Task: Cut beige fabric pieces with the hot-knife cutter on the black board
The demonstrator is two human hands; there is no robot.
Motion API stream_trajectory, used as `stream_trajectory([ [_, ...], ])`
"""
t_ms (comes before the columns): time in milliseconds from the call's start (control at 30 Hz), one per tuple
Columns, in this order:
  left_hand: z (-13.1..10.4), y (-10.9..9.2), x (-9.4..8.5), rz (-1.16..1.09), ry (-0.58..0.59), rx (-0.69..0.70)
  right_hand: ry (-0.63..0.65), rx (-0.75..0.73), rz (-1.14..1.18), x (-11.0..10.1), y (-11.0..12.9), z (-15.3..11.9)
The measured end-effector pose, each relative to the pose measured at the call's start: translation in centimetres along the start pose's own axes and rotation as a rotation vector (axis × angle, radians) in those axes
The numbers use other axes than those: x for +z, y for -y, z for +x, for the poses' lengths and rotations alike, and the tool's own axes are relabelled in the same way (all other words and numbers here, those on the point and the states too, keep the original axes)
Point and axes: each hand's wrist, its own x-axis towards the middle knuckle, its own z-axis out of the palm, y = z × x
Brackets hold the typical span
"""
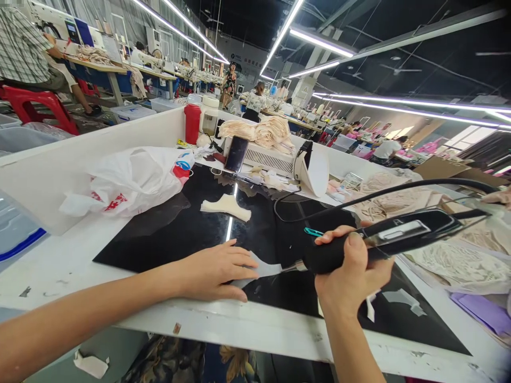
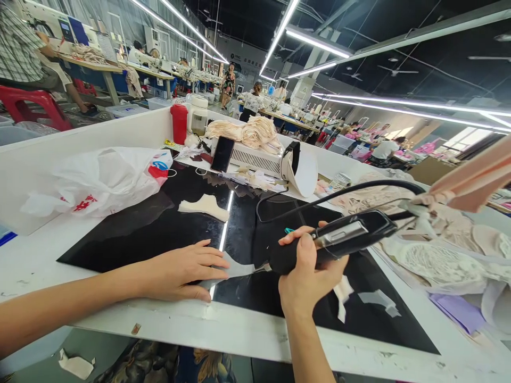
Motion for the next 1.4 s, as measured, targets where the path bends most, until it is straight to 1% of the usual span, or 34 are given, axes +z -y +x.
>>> stream_trajectory([
  [167,0.0,0.0,0.1,-0.007,-0.014,0.007,0.017,-0.011,0.005,0.1,-0.2,-0.2],
  [333,0.0,0.0,0.0,-0.026,-0.005,0.005,0.029,-0.007,-0.022,0.3,-0.3,-0.3],
  [433,0.0,0.2,0.0,-0.033,-0.059,-0.007,0.029,-0.005,-0.029,0.3,-0.3,-0.3],
  [500,0.0,0.3,0.1,-0.029,-0.144,-0.057,0.029,-0.005,-0.032,0.2,-0.4,-0.3],
  [567,0.0,0.5,0.3,-0.032,-0.236,-0.136,0.039,-0.006,-0.055,0.0,-0.4,-0.3],
  [633,0.0,0.6,0.5,-0.046,-0.295,-0.209,0.064,0.000,-0.096,-0.1,-0.3,-0.3],
  [800,0.1,0.9,0.7,-0.039,-0.292,-0.278,0.128,0.049,-0.226,-1.0,0.1,-0.1],
  [867,0.2,0.8,0.6,-0.037,-0.299,-0.310,0.146,0.053,-0.354,-1.7,0.2,0.3],
  [967,0.9,0.6,0.5,-0.013,-0.301,-0.369,0.188,-0.034,-0.611,-2.9,0.2,1.1],
  [1033,1.5,0.5,0.6,0.032,-0.299,-0.408,0.205,-0.110,-0.692,-3.6,0.1,1.4],
  [1100,2.1,0.5,0.7,0.070,-0.306,-0.439,0.164,-0.159,-0.659,-4.0,-0.1,1.4],
  [1200,2.8,0.6,1.0,0.085,-0.326,-0.464,0.060,-0.268,-0.524,-4.5,-0.5,0.7],
  [1233,3.0,0.6,1.0,0.086,-0.330,-0.466,0.069,-0.322,-0.505,-4.6,-0.6,0.4],
  [1267,3.1,0.6,1.0,0.085,-0.332,-0.467,0.119,-0.374,-0.508,-4.7,-0.7,0.1],
  [1300,3.1,0.6,1.0,0.083,-0.333,-0.467,0.208,-0.413,-0.523,-4.7,-0.9,-0.3],
  [1333,3.1,0.5,1.0,0.080,-0.333,-0.466,0.329,-0.436,-0.543,-4.7,-1.2,-0.6],
  [1400,3.0,0.4,0.9,0.071,-0.334,-0.461,0.587,-0.437,-0.573,-4.5,-1.8,-1.2],
])
